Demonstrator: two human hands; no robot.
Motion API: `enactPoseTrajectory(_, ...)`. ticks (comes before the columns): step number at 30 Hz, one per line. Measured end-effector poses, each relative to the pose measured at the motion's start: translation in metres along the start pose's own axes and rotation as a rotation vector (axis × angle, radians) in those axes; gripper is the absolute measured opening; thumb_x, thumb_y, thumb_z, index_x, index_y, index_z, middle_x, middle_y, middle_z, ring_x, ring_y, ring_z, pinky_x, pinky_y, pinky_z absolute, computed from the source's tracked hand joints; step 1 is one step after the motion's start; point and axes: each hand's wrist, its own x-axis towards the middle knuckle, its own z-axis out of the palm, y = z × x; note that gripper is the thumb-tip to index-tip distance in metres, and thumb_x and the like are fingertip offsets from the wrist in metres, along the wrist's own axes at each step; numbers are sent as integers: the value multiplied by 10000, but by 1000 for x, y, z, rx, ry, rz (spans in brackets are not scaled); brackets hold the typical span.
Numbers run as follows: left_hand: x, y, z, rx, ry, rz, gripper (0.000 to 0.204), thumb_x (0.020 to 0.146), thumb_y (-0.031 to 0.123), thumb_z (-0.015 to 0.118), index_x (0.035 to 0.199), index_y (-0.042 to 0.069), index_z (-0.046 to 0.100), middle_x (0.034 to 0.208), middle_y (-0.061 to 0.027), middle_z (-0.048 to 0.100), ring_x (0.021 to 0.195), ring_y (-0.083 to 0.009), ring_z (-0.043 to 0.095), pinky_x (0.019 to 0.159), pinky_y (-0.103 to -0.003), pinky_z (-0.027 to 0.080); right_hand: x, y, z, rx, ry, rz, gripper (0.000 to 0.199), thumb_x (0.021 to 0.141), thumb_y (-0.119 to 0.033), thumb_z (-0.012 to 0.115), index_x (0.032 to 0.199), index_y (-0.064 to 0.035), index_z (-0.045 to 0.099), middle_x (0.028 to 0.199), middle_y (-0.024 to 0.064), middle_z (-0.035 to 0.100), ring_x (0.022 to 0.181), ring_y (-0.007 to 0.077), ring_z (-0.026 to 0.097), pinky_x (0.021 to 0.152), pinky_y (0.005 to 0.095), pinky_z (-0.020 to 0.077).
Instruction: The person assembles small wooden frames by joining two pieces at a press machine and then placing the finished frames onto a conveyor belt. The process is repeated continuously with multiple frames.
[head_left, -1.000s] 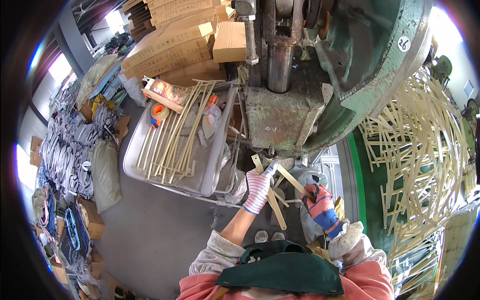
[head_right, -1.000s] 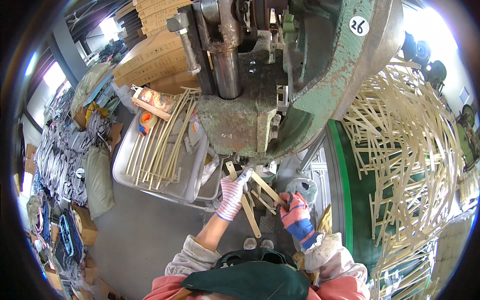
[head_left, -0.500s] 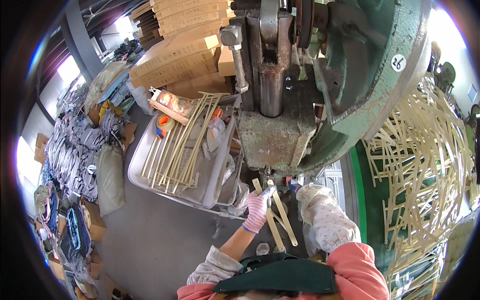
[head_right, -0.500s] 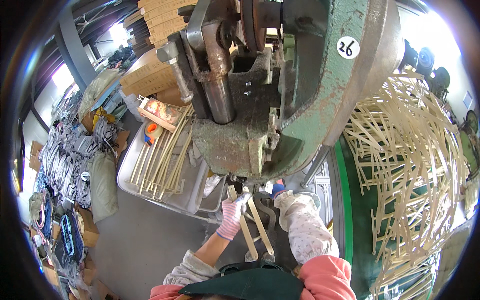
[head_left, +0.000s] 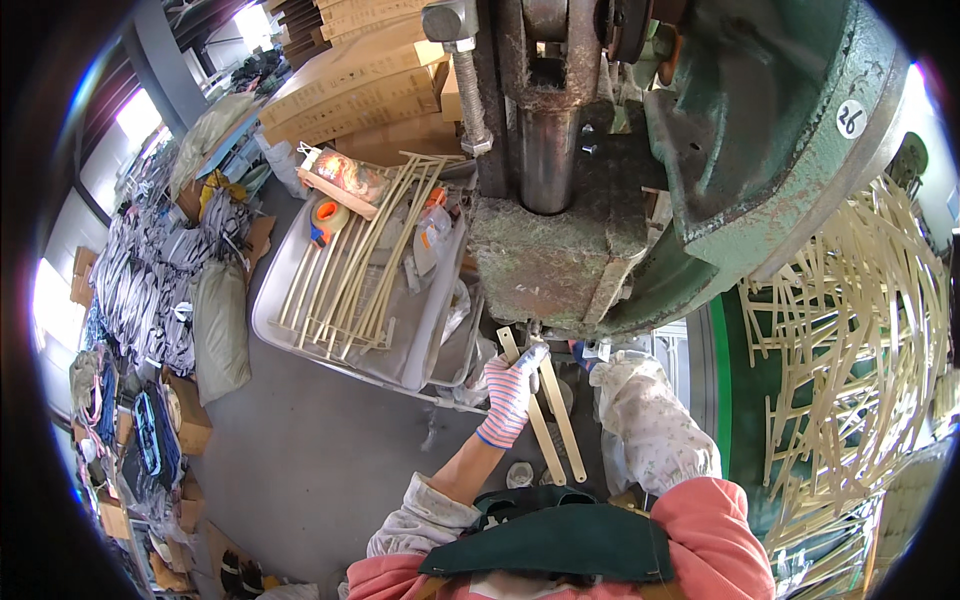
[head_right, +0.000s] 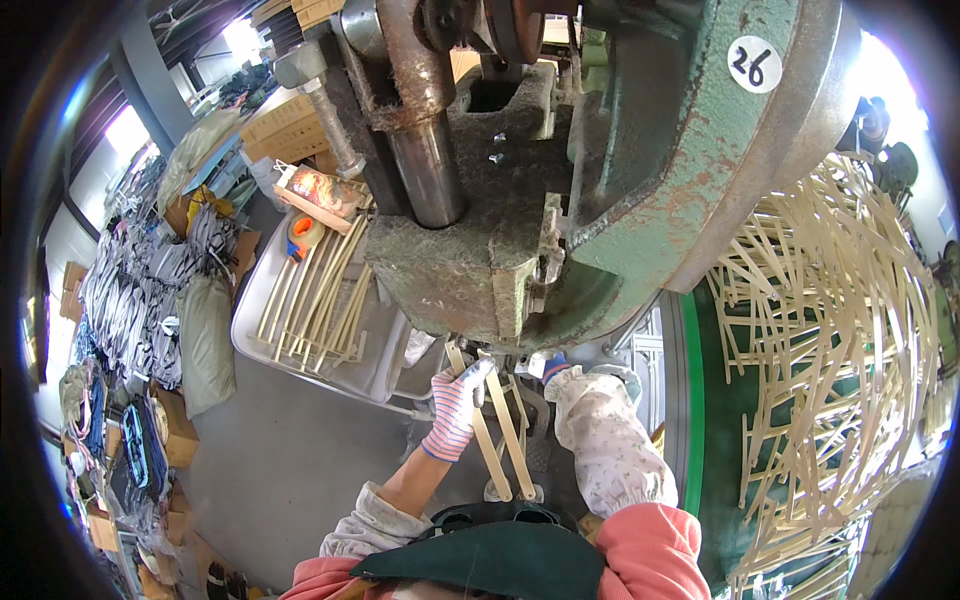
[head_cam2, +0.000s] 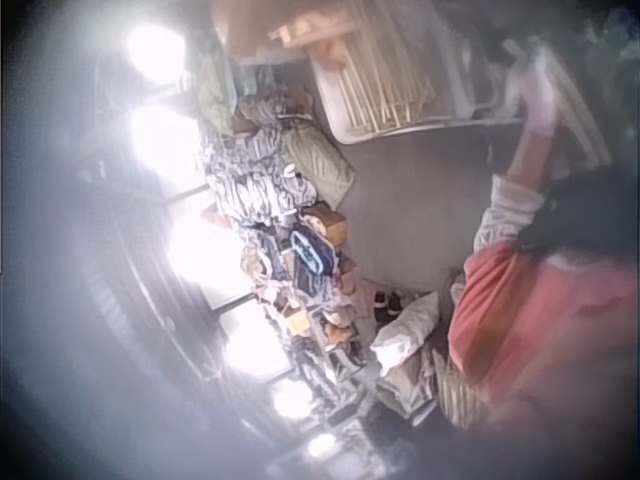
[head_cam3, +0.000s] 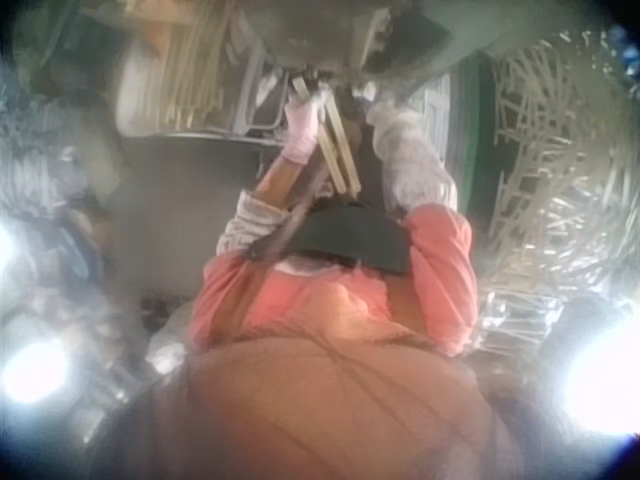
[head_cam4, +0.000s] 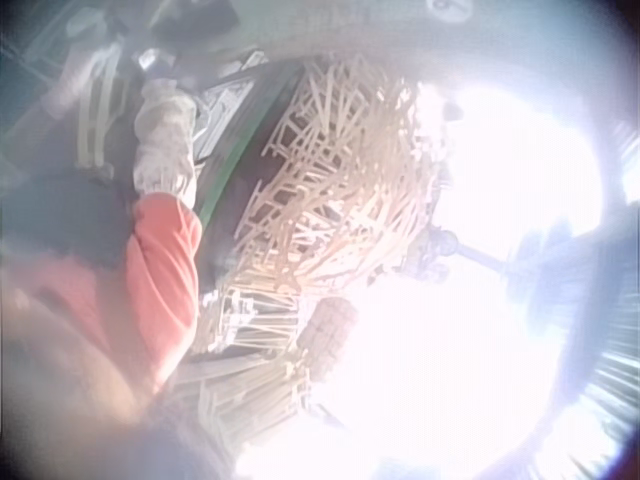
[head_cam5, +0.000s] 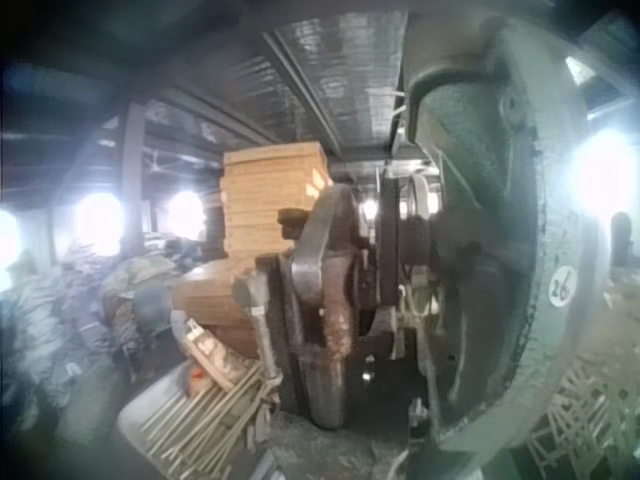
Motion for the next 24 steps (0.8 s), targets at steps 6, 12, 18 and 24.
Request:
enactPoseTrajectory(6,1,1,-3,25,-27,5,125,794,120,683,704,40,649,499,25,511,399,-49,403,406,-219,271,-5,-9,-6,28,-11,3,257,884,-264,549,927,-21,621,791,106,645,703,236,627,642,343,507)
enactPoseTrajectory(12,6,-4,-5,21,12,-73,149,796,98,679,664,67,617,491,28,496,396,-53,398,407,-225,271,6,-14,-14,40,-18,-15,267,890,-273,557,930,-16,617,794,100,640,696,229,623,632,328,507)
enactPoseTrajectory(18,5,-15,-22,185,-98,-66,145,838,179,651,761,70,594,544,30,495,432,-61,420,418,-227,293,25,-17,5,67,61,-152,278,896,-281,564,933,-10,613,797,94,635,688,223,618,622,313,507)
enactPoseTrajectory(24,-10,-6,-39,-31,-329,53,280,936,206,496,1181,70,510,689,34,489,489,-45,427,441,-205,344,40,-7,25,490,-16,61,257,901,-254,561,987,-15,604,846,75,637,732,194,617,655,303,504)
